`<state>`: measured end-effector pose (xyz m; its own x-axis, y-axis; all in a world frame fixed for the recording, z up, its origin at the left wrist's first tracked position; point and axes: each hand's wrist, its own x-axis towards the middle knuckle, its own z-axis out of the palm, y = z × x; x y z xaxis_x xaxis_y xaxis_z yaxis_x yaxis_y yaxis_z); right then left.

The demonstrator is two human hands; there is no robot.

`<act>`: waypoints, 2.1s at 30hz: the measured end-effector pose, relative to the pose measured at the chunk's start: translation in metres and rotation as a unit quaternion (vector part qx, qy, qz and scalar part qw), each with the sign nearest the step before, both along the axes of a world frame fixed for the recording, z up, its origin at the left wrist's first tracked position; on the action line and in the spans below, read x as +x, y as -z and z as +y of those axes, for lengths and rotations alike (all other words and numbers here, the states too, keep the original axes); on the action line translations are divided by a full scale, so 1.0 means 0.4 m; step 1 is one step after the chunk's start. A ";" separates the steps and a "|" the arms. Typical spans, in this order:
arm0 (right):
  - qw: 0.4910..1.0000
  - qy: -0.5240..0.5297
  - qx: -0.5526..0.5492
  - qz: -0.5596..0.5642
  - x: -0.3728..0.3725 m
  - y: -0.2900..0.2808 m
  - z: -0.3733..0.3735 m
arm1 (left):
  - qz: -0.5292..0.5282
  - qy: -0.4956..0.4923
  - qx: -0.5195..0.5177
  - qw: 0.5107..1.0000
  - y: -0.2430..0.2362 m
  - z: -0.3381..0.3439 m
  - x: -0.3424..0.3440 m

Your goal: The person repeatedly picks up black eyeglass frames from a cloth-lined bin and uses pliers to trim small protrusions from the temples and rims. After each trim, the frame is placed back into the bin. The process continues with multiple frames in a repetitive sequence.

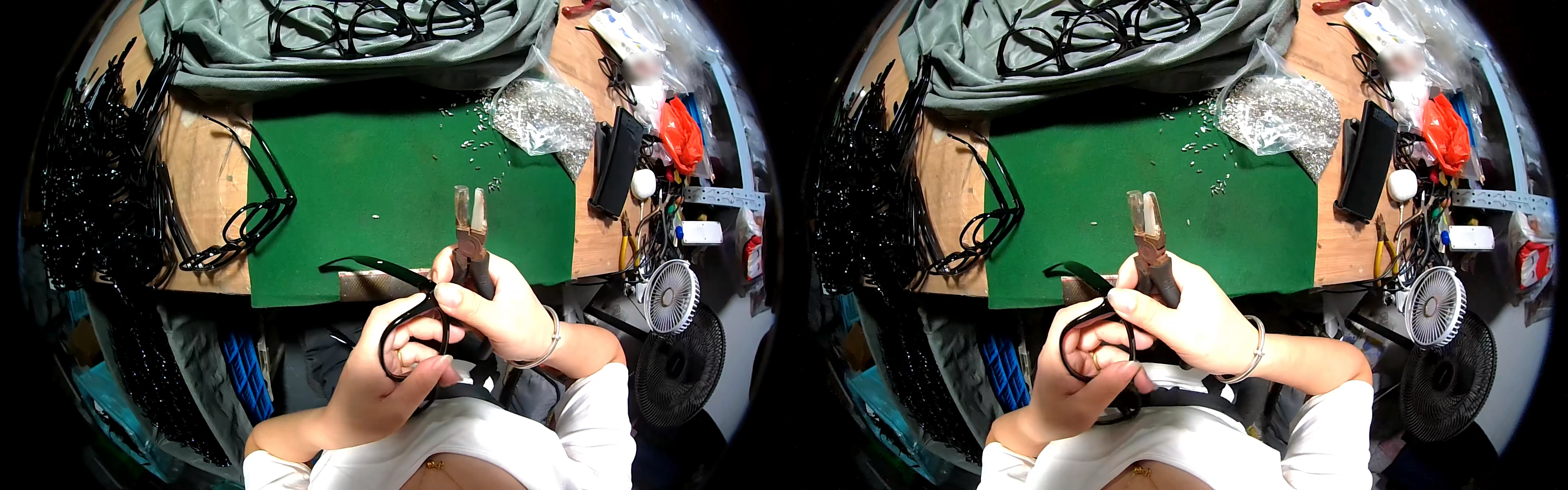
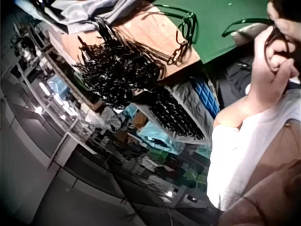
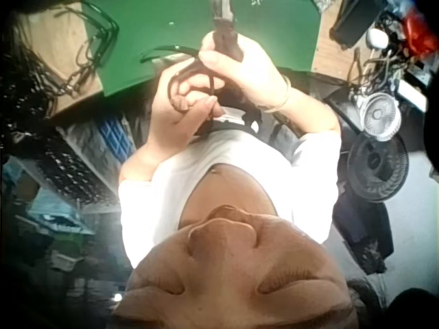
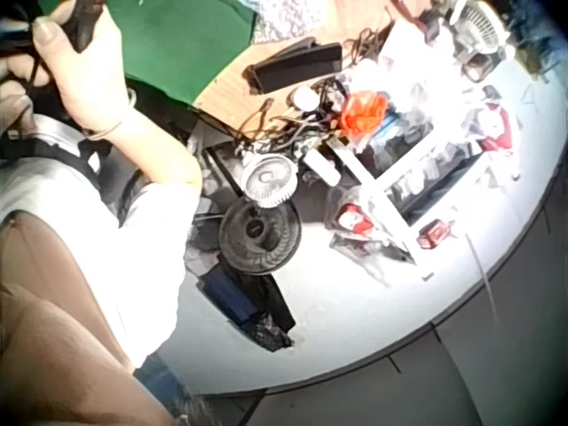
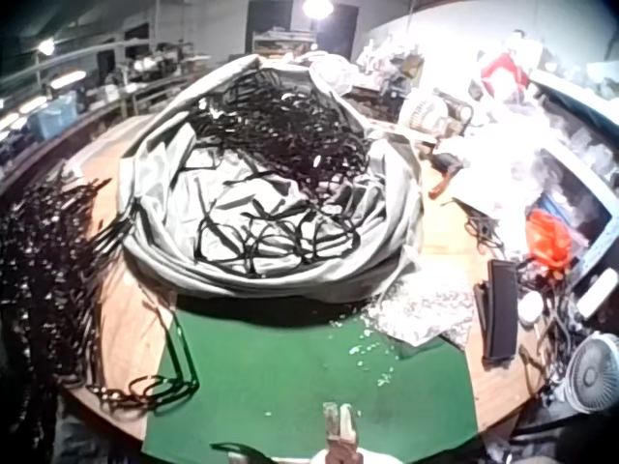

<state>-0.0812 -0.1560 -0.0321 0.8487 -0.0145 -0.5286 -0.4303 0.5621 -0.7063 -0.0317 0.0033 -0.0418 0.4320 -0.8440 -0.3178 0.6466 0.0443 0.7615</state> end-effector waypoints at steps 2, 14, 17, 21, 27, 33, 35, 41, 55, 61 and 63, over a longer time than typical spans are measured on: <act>0.999 -0.013 0.044 -0.003 -0.001 -0.003 -0.009 | 0.061 0.016 0.004 0.998 -0.016 0.008 0.016; 0.894 -0.376 -0.238 -0.063 -0.037 -0.027 -0.083 | 0.113 0.085 0.012 0.990 -0.036 0.062 0.061; 0.879 -0.400 -0.251 -0.065 -0.018 -0.036 -0.085 | 0.108 0.082 0.020 0.991 -0.035 0.059 0.057; 0.853 -0.407 -0.312 -0.090 -0.010 -0.042 -0.084 | 0.087 0.090 0.035 0.992 -0.037 0.058 0.051; 0.801 -0.368 -0.467 -0.066 -0.027 -0.040 -0.060 | 0.062 0.082 0.035 0.994 -0.025 0.047 0.030; 0.847 -0.460 -0.266 -0.027 0.008 -0.066 -0.141 | 0.063 0.084 0.037 0.994 -0.043 0.028 0.037; 0.854 -0.431 -0.283 -0.069 0.009 -0.031 -0.166 | 0.059 0.084 0.052 0.993 -0.045 0.026 0.043; 0.828 -0.211 -0.509 -0.108 -0.035 0.107 -0.134 | 0.001 0.082 0.096 0.992 -0.074 0.030 0.052; 0.845 -0.204 -0.490 -0.060 -0.013 0.082 -0.119 | -0.777 0.030 0.376 0.503 0.034 0.061 0.334; 0.841 -0.204 -0.492 -0.092 -0.040 0.063 -0.133 | -0.799 0.053 0.265 0.537 0.031 0.033 0.374; 0.847 -0.176 -0.494 -0.083 -0.047 0.074 -0.130 | -0.799 0.000 0.168 0.577 -0.005 -0.069 0.393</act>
<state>-0.1000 -0.2081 -0.0616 0.9540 -0.1115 -0.2783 -0.2969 -0.4813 -0.8247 0.1256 -0.0242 -0.0400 0.4004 -0.8504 0.3414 -0.8936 -0.2800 0.3507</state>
